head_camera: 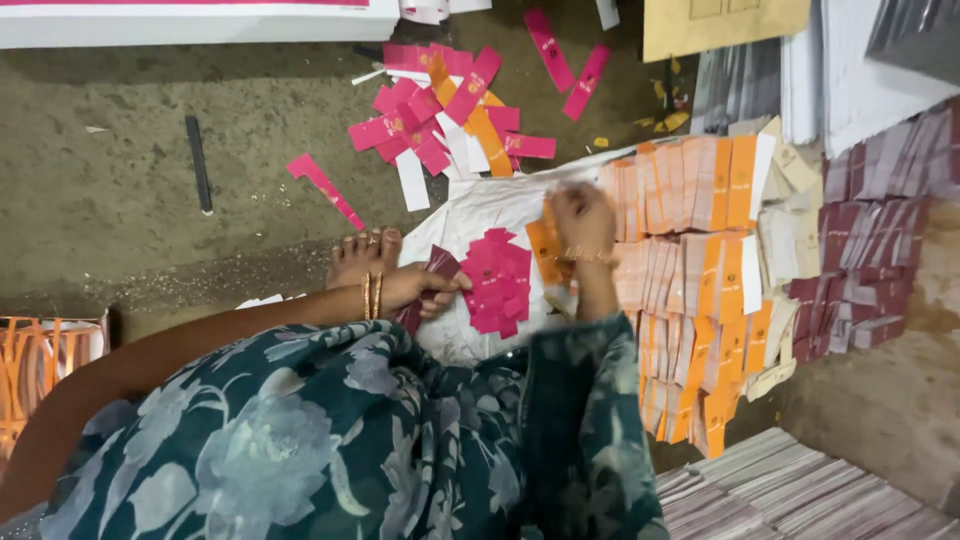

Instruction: Sorting and preparing small paper/cardboard packaging inserts or tags.

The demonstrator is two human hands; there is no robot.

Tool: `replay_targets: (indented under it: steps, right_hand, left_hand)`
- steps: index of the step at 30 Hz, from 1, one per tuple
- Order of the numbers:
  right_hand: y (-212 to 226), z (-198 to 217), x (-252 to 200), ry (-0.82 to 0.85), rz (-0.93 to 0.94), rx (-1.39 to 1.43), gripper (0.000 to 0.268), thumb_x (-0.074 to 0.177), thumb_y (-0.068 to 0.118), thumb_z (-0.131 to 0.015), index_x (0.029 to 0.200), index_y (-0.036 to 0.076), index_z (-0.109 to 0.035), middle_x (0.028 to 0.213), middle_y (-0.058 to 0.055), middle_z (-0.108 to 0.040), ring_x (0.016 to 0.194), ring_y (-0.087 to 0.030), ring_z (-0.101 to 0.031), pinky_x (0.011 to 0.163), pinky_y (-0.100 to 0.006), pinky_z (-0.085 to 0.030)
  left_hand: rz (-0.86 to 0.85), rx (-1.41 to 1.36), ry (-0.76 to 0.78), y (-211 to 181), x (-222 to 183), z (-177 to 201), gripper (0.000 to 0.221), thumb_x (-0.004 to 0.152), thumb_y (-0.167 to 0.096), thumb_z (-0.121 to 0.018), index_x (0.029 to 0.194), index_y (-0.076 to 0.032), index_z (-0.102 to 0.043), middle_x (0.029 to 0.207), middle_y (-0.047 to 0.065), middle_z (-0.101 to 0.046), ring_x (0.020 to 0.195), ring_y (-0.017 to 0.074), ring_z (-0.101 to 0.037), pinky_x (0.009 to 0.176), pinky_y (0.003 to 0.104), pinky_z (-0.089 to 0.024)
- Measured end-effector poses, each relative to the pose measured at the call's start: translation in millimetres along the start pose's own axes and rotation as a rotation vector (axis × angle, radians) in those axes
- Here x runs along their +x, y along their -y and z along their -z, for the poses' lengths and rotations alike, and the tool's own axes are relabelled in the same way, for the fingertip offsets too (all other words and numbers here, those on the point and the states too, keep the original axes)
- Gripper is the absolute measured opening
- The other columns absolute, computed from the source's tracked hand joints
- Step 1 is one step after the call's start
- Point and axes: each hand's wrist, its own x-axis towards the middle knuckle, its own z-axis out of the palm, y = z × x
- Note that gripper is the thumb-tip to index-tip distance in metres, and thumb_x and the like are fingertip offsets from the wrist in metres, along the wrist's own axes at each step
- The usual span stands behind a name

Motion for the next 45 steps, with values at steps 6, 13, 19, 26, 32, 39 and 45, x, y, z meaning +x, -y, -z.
replay_targets:
  steps: [6,13,19,26,32,39,45]
  right_hand:
    - [-8,-1,155,-0.327,0.209,-0.106,0.042,0.081,0.042,-0.086,0.109,0.012,-0.074,0.111,-0.014,-0.075,0.102,-0.028,-0.073,0.089,-0.039,-0.056]
    - [18,-11,246,-0.079,0.209,-0.352,0.083,0.094,0.066,-0.058,0.156,0.013,-0.041,0.156,-0.024,-0.042,0.142,-0.044,-0.043,0.117,-0.050,-0.031]
    - [16,-36,253,-0.046,0.223,-0.429,0.079,0.102,0.070,-0.046,0.158,0.014,-0.038,0.164,-0.019,-0.030,0.148,-0.044,-0.028,0.119,-0.059,-0.023]
    - [47,-42,151,-0.059,0.475,-0.523,0.067,0.100,0.060,-0.052,0.151,0.017,-0.052,0.157,-0.008,-0.047,0.143,-0.040,-0.038,0.117,-0.064,-0.022]
    - [73,-22,133,-0.130,0.294,-0.361,0.054,0.088,0.045,-0.075,0.134,0.017,-0.068,0.134,-0.013,-0.064,0.128,-0.039,-0.054,0.116,-0.052,-0.037]
    - [62,-40,192,-0.146,0.280,-0.419,0.053,0.075,0.034,-0.087,0.122,0.014,-0.072,0.115,-0.014,-0.073,0.105,-0.035,-0.068,0.094,-0.045,-0.054]
    - [42,-45,215,-0.020,0.085,-0.013,0.060,0.062,0.023,-0.092,0.113,0.008,-0.064,0.085,-0.010,-0.074,0.076,-0.025,-0.075,0.069,-0.037,-0.059]
  left_hand:
    - [-0.080,1.064,-0.457,-3,-40,10,0.069,0.100,-0.047,-0.056,0.151,-0.001,-0.050,0.121,0.013,-0.050,0.106,0.0351,-0.049,0.089,0.053,-0.035]
    - [0.040,1.733,-1.034,-38,-59,-38,0.098,0.076,-0.075,-0.064,0.144,-0.006,-0.048,0.144,0.023,-0.054,0.128,0.0490,-0.053,0.106,0.067,-0.036]
    - [0.138,1.743,-0.941,-59,-65,-54,0.107,0.065,-0.077,-0.069,0.141,-0.005,-0.049,0.138,0.024,-0.056,0.123,0.0494,-0.055,0.099,0.064,-0.042]
    - [0.021,1.842,-0.992,-22,-53,-7,0.091,0.083,-0.073,-0.061,0.140,-0.004,-0.051,0.134,0.024,-0.060,0.118,0.0503,-0.057,0.096,0.067,-0.043]
    - [0.167,1.738,-1.010,-49,-61,-46,0.101,0.071,-0.078,-0.065,0.140,-0.005,-0.048,0.137,0.022,-0.056,0.123,0.0443,-0.055,0.103,0.061,-0.041]
    - [0.096,1.747,-0.989,-59,-65,-51,0.100,0.076,-0.077,-0.061,0.146,-0.006,-0.047,0.145,0.022,-0.053,0.130,0.0487,-0.051,0.106,0.064,-0.038]
    - [0.383,1.591,-0.867,-88,-76,-95,0.118,0.068,-0.088,-0.064,0.149,-0.006,-0.039,0.152,0.021,-0.043,0.137,0.0441,-0.043,0.115,0.057,-0.030]
